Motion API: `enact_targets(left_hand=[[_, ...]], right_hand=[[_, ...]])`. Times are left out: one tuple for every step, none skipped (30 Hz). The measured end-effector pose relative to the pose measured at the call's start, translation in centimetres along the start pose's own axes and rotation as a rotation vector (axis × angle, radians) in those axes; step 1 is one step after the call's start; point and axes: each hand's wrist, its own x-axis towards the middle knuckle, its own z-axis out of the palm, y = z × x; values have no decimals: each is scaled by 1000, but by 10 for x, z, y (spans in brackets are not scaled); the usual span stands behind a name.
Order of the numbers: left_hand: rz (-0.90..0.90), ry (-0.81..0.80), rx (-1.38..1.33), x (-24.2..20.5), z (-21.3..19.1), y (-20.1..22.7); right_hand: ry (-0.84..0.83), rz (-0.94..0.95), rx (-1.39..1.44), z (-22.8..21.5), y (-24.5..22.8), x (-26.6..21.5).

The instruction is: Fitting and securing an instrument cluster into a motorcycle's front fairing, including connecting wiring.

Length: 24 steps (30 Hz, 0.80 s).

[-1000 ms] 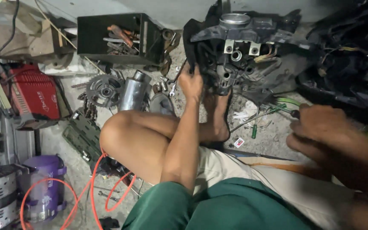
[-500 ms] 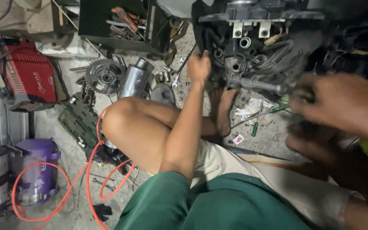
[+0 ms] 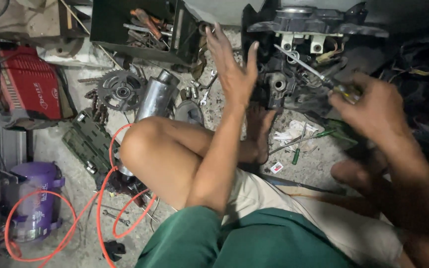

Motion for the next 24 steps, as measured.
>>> enact_targets(left_hand=[[61, 30, 61, -8, 3, 6], [122, 61, 122, -17, 7, 12], [126, 62, 121, -26, 10, 17], [167, 3, 201, -35, 14, 21], [203, -62, 278, -49, 17, 27], [203, -68, 275, -50, 20, 22], [203, -102, 303, -51, 22, 17], [205, -135, 330, -53, 24, 13], [211, -140, 327, -52, 22, 13], [211, -154, 367, -51, 20, 13], [214, -164, 408, -47, 18, 13], [223, -165, 406, -43, 17, 16], [305, -177, 349, -43, 15, 19], [387, -188, 292, -42, 13, 22], [385, -193, 293, -40, 12, 30], [348, -237, 120, -38, 11, 37], [311, -275, -51, -35, 11, 44], [311, -277, -50, -35, 9, 52], [79, -187, -176, -33, 9, 61], [-156, -100, -301, -31, 9, 70], [-149, -102, -304, -23, 8, 75], [-428, -39, -496, -16, 9, 81], [-717, 23, -681, -11, 8, 86], [-717, 19, -682, -9, 11, 78]], right_hand=[[15, -5, 89, 5, 4, 1], [31, -9, 178, 10, 9, 1], [34, -10, 180, 15, 12, 2], [78, -33, 219, 20, 14, 3], [119, -48, 255, 25, 19, 1], [118, -41, 254, 28, 23, 2], [134, -62, 277, 31, 27, 2], [150, -83, 299, 34, 31, 2], [155, -77, 303, 30, 27, 0], [122, -44, 312, 26, 24, -3], [91, -14, 322, 22, 20, -5], [98, -11, 327, 22, 21, -4], [94, -29, 325, 23, 23, -5], [90, -46, 323, 24, 26, -5], [87, -41, 324, 21, 24, -6], [75, -60, 356, 18, 23, -6], [66, -82, 388, 15, 21, -5], [65, -81, 390, 18, 23, -7], [151, -141, 312, 19, 25, -7], [237, -201, 234, 20, 26, -8], [243, -201, 235, 19, 24, -8], [259, -276, 284, 17, 23, -9], [268, -349, 332, 17, 21, -11], [270, -345, 332, 13, 16, -12]])
